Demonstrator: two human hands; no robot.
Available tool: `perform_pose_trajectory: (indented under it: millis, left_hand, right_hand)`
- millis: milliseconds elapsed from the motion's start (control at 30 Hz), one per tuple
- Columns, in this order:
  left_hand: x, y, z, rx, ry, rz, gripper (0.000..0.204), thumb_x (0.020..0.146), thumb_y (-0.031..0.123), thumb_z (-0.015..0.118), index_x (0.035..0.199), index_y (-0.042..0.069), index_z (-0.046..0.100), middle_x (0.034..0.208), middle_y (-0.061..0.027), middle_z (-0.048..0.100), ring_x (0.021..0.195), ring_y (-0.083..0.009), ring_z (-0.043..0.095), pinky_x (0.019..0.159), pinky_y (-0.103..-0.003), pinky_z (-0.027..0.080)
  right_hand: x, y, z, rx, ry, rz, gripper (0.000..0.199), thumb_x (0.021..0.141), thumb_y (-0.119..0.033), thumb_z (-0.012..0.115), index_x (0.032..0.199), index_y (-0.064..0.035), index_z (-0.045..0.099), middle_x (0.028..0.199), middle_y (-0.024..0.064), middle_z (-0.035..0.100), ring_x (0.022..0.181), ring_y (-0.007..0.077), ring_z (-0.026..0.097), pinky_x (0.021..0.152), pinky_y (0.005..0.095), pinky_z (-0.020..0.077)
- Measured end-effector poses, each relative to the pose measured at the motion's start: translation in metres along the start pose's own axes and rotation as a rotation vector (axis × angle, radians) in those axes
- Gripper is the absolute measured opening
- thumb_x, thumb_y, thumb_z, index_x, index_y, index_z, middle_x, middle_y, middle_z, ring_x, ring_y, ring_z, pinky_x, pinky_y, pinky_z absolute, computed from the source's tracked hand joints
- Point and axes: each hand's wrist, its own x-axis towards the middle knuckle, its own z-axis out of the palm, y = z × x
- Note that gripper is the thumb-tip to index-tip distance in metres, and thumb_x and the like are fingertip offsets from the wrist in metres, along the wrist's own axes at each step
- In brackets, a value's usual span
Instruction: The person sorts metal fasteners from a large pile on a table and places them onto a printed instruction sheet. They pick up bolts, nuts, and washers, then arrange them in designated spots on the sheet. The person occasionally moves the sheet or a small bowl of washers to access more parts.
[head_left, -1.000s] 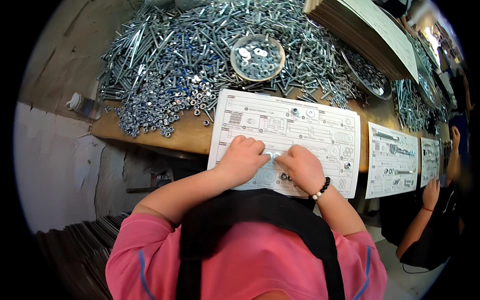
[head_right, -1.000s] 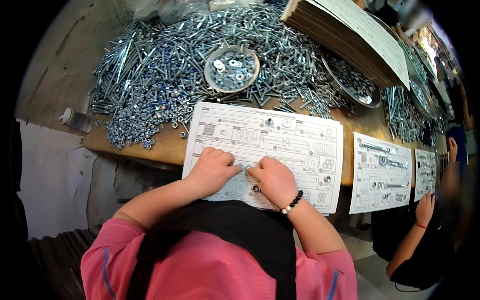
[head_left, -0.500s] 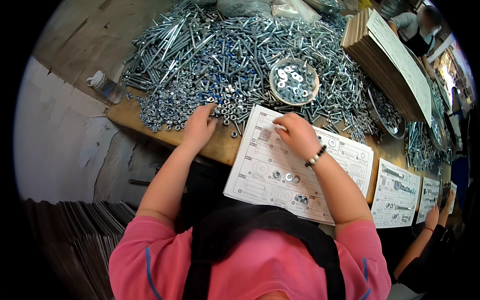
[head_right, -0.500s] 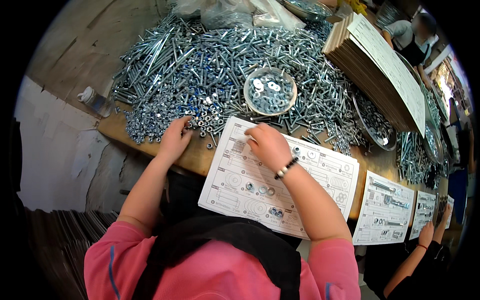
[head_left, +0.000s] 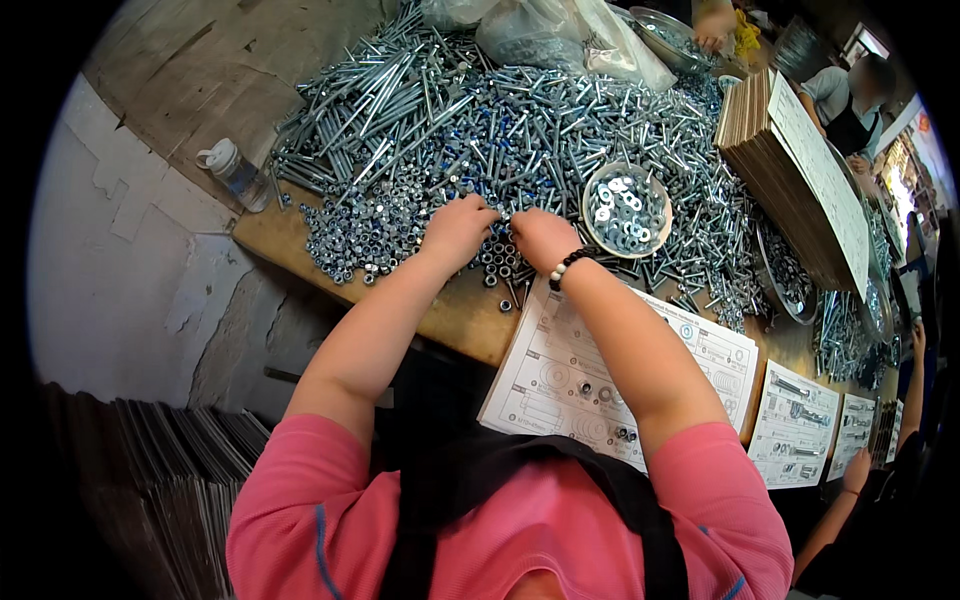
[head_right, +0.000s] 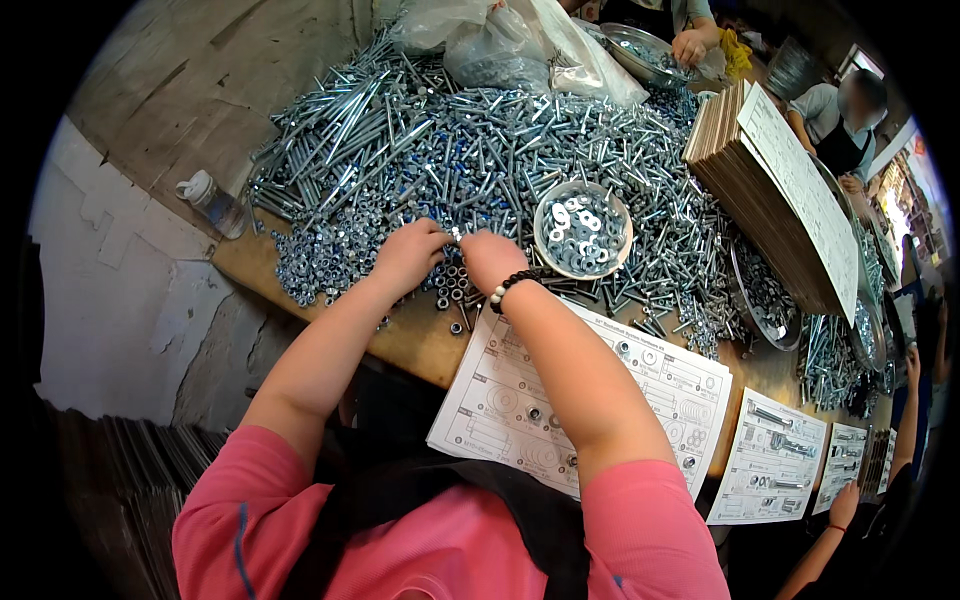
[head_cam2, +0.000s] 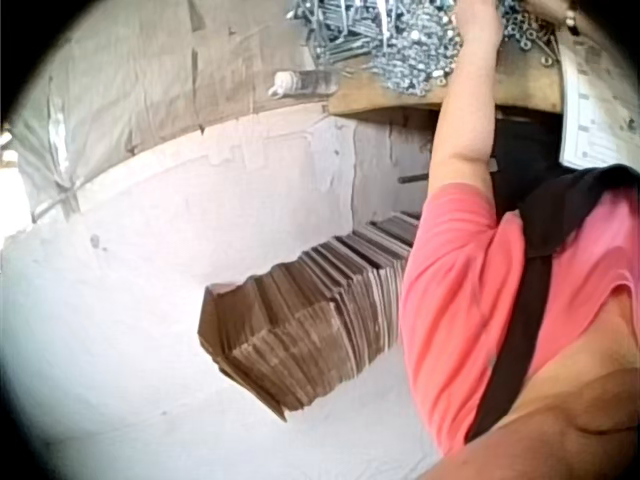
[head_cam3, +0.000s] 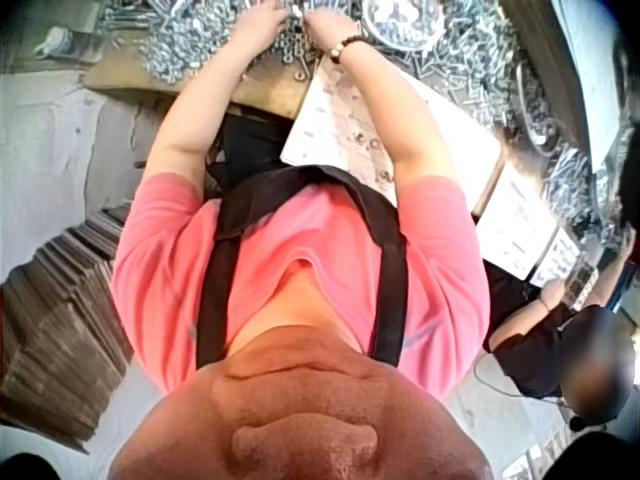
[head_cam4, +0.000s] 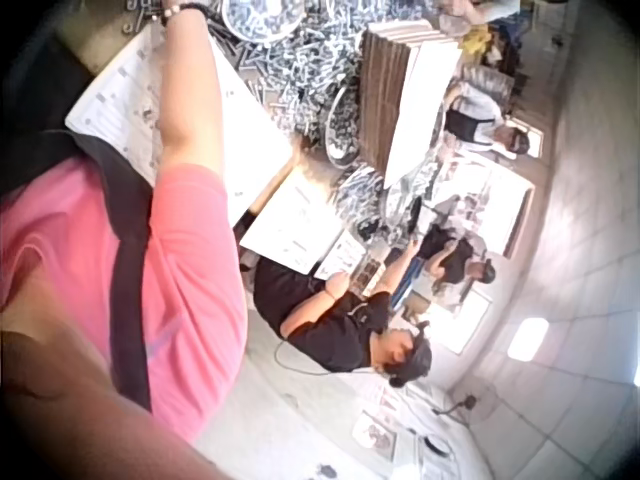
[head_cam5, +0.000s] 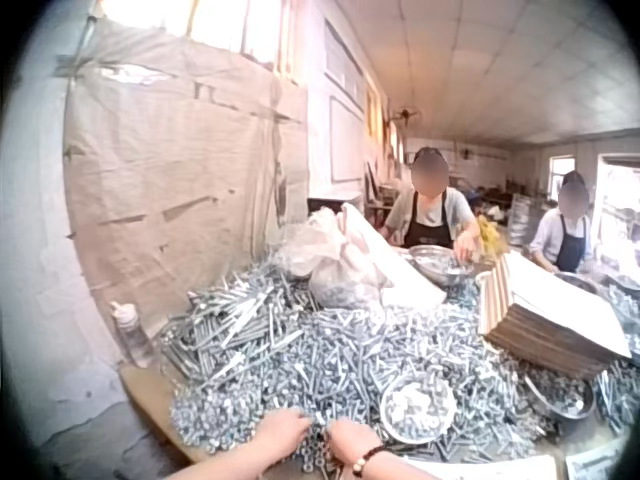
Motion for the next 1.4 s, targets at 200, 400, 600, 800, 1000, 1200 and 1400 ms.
perform_pose_trajectory:
  millis: [200,400,600,800,1000,1200,1400]
  left_hand:
    - [0.006,-0.009,-0.006,0.063,-0.144,0.093,0.021,0.073,0.012,0.064,0.093,0.008,0.061,0.095,-0.0080,0.056,0.087,-0.0270,0.056,0.075,-0.036,0.046]
    - [0.008,-0.030,-0.028,-0.443,-0.001,-0.150,0.021,0.074,0.012,0.066,0.095,0.008,0.063,0.089,-0.0085,0.057,0.075,-0.0185,0.055,0.070,-0.030,0.046]
    - [0.005,-0.059,-0.023,-0.258,-0.114,0.020,0.017,0.074,0.015,0.065,0.090,0.007,0.064,0.090,-0.0086,0.056,0.080,-0.0254,0.056,0.073,-0.035,0.046]
    - [0.002,-0.024,-0.022,0.127,-0.219,-0.084,0.015,0.074,0.014,0.062,0.089,0.011,0.063,0.087,-0.0103,0.053,0.085,-0.0302,0.056,0.074,-0.040,0.046]
    - [0.001,-0.030,-0.021,0.230,-0.115,-0.052,0.012,0.074,0.012,0.062,0.084,0.007,0.061,0.085,-0.0118,0.054,0.083,-0.0315,0.056,0.072,-0.041,0.046]
    - [-0.006,0.035,-0.047,-0.244,0.014,0.078,0.012,0.073,0.009,0.063,0.084,0.005,0.061,0.083,-0.0100,0.055,0.080,-0.0282,0.055,0.071,-0.037,0.045]
    - [-0.001,0.132,-0.009,-0.394,-0.377,0.347,0.015,0.077,0.017,0.057,0.088,0.009,0.064,0.089,-0.0084,0.056,0.087,-0.0266,0.056,0.077,-0.036,0.045]
  right_hand:
    - [0.007,-0.005,-0.019,-0.083,-0.026,0.061,0.013,0.080,-0.005,0.051,0.091,-0.0053,0.057,0.096,0.0165,0.055,0.088,0.0304,0.059,0.071,0.0392,0.0498]
    - [0.018,-0.013,-0.009,-0.072,-0.092,0.169,0.016,0.084,-0.009,0.046,0.094,-0.0047,0.057,0.096,0.0163,0.058,0.090,0.0309,0.060,0.074,0.0396,0.0500]
    - [0.023,-0.016,-0.010,-0.027,-0.122,0.233,0.021,0.085,-0.009,0.044,0.098,-0.0055,0.060,0.100,0.0168,0.059,0.091,0.0309,0.060,0.075,0.0393,0.0503]
    - [0.021,-0.011,-0.003,-0.093,-0.080,0.192,0.018,0.083,-0.010,0.049,0.093,-0.0044,0.063,0.097,0.0167,0.060,0.089,0.0303,0.062,0.073,0.0385,0.0510]
    - [-0.006,0.016,-0.028,0.293,0.219,0.059,0.015,0.078,-0.016,0.059,0.087,-0.0036,0.060,0.088,0.0170,0.059,0.080,0.0351,0.057,0.071,0.0407,0.0466]
    - [-0.120,0.050,-0.073,0.514,0.060,0.237,0.016,0.076,-0.015,0.062,0.087,-0.0036,0.061,0.079,0.0103,0.060,0.074,0.0237,0.058,0.065,0.0321,0.0461]
    - [-0.186,0.059,-0.058,0.296,-0.041,0.337,0.014,0.076,-0.013,0.061,0.085,-0.0034,0.062,0.080,0.0119,0.059,0.078,0.0283,0.057,0.070,0.0364,0.0461]
